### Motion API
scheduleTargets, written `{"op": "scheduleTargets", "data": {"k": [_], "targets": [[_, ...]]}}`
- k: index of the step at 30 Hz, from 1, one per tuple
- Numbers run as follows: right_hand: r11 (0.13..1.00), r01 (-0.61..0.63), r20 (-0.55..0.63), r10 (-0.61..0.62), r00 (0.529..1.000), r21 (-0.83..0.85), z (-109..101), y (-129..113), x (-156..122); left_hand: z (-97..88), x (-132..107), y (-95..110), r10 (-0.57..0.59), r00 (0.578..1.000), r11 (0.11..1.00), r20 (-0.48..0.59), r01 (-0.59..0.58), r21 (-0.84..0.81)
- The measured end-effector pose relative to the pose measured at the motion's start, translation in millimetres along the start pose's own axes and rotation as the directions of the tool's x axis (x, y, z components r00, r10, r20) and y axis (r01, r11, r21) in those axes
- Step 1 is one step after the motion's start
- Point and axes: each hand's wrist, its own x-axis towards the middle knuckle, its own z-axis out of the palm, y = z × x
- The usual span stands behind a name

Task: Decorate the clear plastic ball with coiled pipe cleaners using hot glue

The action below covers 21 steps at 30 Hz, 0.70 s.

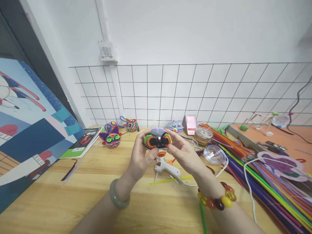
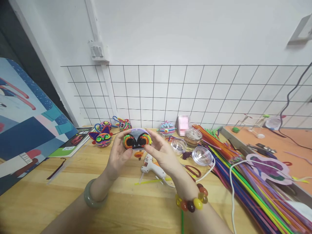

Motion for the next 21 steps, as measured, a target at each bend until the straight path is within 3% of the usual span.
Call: {"op": "scheduleTargets", "data": {"k": [8,11,13,16,18,21], "targets": [[0.988,0.028,-0.024,-0.031,0.999,-0.151,-6.8,-6.5,-0.6,3.8,0.6,-2.4,-0.001,0.999,1.0,-0.04,0.001,0.005],[0.945,0.115,-0.076,-0.145,0.986,-0.308,-7.4,-11.5,-5.2,5.9,-1.0,-4.9,0.044,0.996,0.994,-0.076,-0.036,0.1],[0.854,0.219,-0.075,-0.286,0.955,-0.471,-3.2,-15.3,-9.2,6.4,-2.1,-6.0,0.121,0.988,0.971,-0.099,-0.097,0.219],[0.651,0.318,0.005,-0.435,0.9,-0.69,6.6,-19.6,-14.1,5.9,-4.0,-5.8,0.213,0.974,0.903,-0.076,-0.167,0.396],[0.552,0.349,0.06,-0.472,0.879,-0.757,11.6,-20.1,-15.2,5.5,-5.1,-5.0,0.256,0.965,0.852,-0.046,-0.203,0.482],[0.477,0.392,0.097,-0.532,0.841,-0.787,14.0,-17.1,-14.1,6.1,-6.4,-4.3,0.301,0.953,0.805,-0.034,-0.235,0.545]]}}
